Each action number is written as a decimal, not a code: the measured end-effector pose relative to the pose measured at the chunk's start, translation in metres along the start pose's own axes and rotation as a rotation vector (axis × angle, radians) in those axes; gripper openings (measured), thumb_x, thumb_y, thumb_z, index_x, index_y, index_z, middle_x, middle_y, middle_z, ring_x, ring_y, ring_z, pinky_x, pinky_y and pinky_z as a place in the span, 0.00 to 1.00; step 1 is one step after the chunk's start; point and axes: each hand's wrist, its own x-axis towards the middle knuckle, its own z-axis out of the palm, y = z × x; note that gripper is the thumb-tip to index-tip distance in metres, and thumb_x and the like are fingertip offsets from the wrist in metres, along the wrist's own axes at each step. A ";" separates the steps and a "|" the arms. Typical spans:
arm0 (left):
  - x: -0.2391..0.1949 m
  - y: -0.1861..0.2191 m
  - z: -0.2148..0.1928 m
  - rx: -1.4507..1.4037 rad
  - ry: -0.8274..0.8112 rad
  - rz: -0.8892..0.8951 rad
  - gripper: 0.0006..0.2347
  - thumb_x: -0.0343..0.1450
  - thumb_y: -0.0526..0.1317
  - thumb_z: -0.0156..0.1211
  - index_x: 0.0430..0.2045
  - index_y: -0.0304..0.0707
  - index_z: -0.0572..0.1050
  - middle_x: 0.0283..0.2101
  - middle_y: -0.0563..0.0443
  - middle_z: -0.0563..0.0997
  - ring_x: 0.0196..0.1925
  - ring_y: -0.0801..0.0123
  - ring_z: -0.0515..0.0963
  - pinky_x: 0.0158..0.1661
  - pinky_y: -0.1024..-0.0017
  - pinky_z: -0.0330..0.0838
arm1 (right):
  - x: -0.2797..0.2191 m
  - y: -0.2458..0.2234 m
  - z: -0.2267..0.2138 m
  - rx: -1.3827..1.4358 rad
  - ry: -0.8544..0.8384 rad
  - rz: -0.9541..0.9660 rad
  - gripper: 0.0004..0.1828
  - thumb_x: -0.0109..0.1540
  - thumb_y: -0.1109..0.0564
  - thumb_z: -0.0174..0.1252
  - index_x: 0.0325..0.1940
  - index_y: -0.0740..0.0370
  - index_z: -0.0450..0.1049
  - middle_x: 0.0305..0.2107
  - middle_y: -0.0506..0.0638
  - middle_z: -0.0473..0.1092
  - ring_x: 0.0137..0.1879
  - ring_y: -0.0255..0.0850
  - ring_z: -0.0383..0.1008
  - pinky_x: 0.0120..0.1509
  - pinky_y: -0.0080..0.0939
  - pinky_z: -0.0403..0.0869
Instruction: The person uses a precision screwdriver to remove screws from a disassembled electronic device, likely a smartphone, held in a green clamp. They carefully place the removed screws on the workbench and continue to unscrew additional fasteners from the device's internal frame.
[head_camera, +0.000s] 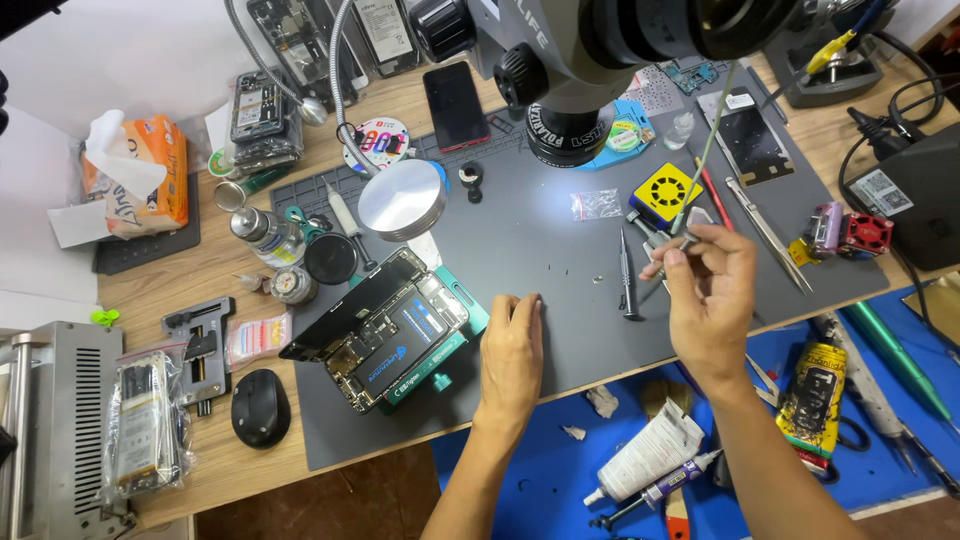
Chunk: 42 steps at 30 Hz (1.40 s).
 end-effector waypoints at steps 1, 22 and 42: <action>0.000 0.000 0.001 0.000 0.000 0.001 0.03 0.75 0.30 0.61 0.40 0.33 0.80 0.33 0.48 0.76 0.30 0.59 0.84 0.29 0.67 0.79 | 0.004 -0.005 -0.002 0.000 0.001 0.000 0.15 0.74 0.68 0.51 0.62 0.71 0.56 0.37 0.67 0.73 0.39 0.52 0.81 0.45 0.48 0.83; -0.012 -0.002 -0.006 -0.061 0.136 0.092 0.08 0.75 0.27 0.58 0.48 0.28 0.76 0.39 0.42 0.74 0.34 0.52 0.77 0.36 0.61 0.75 | 0.025 0.036 0.012 -1.276 -0.738 -0.352 0.14 0.65 0.40 0.57 0.43 0.49 0.78 0.38 0.43 0.74 0.31 0.54 0.80 0.28 0.55 0.73; -0.011 0.000 -0.010 -0.095 0.192 0.125 0.09 0.73 0.28 0.58 0.47 0.32 0.78 0.36 0.48 0.76 0.31 0.62 0.82 0.32 0.71 0.77 | 0.047 0.008 0.013 -0.871 -0.727 -0.089 0.14 0.66 0.45 0.58 0.36 0.57 0.77 0.23 0.51 0.71 0.33 0.54 0.82 0.38 0.49 0.77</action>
